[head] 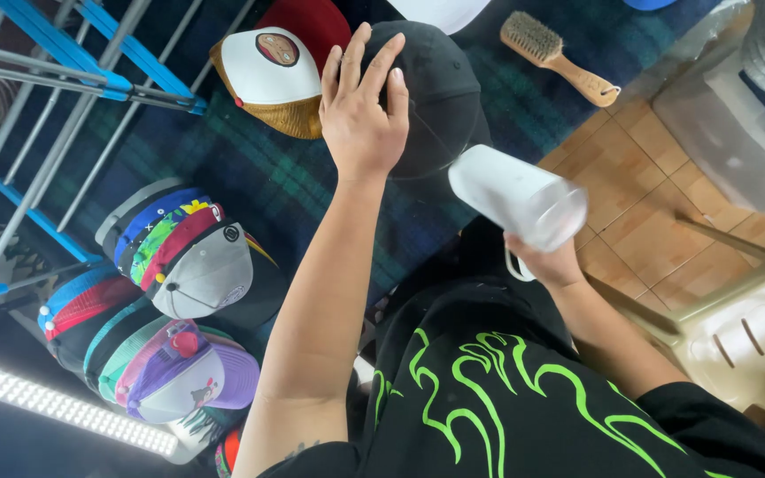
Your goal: Brushing and blow-drying baseball caps to clean or reshape them
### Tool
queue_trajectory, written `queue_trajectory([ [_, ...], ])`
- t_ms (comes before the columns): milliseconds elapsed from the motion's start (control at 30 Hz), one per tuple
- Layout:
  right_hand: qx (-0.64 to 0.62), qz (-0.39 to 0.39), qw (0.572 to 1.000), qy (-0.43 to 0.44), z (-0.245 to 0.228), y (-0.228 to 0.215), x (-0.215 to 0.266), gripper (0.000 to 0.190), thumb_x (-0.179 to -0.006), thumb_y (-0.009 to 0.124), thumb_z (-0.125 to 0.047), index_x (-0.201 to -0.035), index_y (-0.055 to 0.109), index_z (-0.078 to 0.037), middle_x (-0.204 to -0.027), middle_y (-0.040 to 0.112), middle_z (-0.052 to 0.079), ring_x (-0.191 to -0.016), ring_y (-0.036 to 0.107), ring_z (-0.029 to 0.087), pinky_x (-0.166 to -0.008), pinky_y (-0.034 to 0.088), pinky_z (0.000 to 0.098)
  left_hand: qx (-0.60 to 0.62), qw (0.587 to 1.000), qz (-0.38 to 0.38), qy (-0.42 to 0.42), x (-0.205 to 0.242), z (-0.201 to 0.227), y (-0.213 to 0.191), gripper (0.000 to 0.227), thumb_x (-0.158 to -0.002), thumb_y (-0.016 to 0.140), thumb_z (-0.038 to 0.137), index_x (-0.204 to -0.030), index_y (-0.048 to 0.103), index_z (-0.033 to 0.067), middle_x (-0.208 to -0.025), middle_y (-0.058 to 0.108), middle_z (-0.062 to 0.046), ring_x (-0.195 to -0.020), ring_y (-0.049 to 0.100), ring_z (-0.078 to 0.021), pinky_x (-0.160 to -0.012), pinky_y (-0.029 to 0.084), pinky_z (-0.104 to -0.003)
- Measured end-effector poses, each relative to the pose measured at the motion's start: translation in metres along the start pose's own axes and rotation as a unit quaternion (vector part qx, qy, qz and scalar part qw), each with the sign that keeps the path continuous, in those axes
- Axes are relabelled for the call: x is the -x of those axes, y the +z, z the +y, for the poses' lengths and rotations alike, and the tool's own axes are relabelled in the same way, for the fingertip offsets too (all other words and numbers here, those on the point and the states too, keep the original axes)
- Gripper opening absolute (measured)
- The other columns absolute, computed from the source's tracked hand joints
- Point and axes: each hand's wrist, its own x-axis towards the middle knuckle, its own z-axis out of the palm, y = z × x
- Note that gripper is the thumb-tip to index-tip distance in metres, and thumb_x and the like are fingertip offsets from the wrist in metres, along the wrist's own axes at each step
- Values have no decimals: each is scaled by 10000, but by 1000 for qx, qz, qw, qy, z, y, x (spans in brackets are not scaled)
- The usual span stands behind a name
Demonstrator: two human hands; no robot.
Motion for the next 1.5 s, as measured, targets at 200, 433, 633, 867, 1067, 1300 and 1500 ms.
queue_trajectory([
  [200,-198,102,943,246,-20,-23,-58,163,-888,569,-89,-1028,499,-43,-730,527,123,-564,499,214,-516,446,320,15,1000,5,-3,-2,6,-6,332,-1081,529,312,-1386,655,349,-1536,535,23,-1450,506,-359,-1107,564,-504],
  [433,-217,-9,946,242,-73,-32,-120,402,-892,493,-117,-1282,498,-19,-690,487,81,-512,442,187,-532,413,321,45,999,10,1,-13,16,-17,328,-1056,575,296,-1366,682,282,-1510,560,-15,-1438,506,-345,-1195,505,-498],
  [633,-32,-193,975,110,-133,-59,-144,249,-884,644,-288,-906,631,-41,-680,594,84,-553,574,179,-498,496,304,74,995,6,-64,-11,17,-12,372,-1073,520,368,-1389,653,222,-1513,564,-24,-1425,513,-371,-1144,510,-508],
  [867,-95,-361,927,-43,-181,-53,-156,185,-942,610,-2,-1087,673,95,-843,714,191,-755,684,188,-664,595,404,200,920,184,-284,37,51,-1,358,-1087,576,237,-1438,604,169,-1489,539,-110,-1356,568,-293,-1179,447,-453],
  [1067,-103,-456,884,22,-163,-39,-158,521,-913,642,-28,-1375,447,113,-939,692,252,-799,680,247,-687,593,458,317,874,166,-328,89,163,-40,511,-1031,635,164,-1524,515,111,-1521,403,-221,-1304,479,-368,-1040,466,-534],
  [1300,-14,-607,786,-114,-191,15,-151,845,-1017,463,58,-1623,-123,2,-1316,613,263,-938,679,265,-778,583,444,439,794,132,-399,106,173,-66,312,-1032,614,352,-1084,723,65,-864,758,-115,-847,666,-136,-854,580,-433],
  [1500,225,-679,684,-141,-244,47,-159,790,-982,600,-259,-1582,224,89,-1360,630,296,-1295,533,521,-1068,432,610,459,699,221,-502,110,182,-87,133,-956,711,103,-1044,785,36,-757,740,-78,-714,646,-107,-727,577,-274],
])
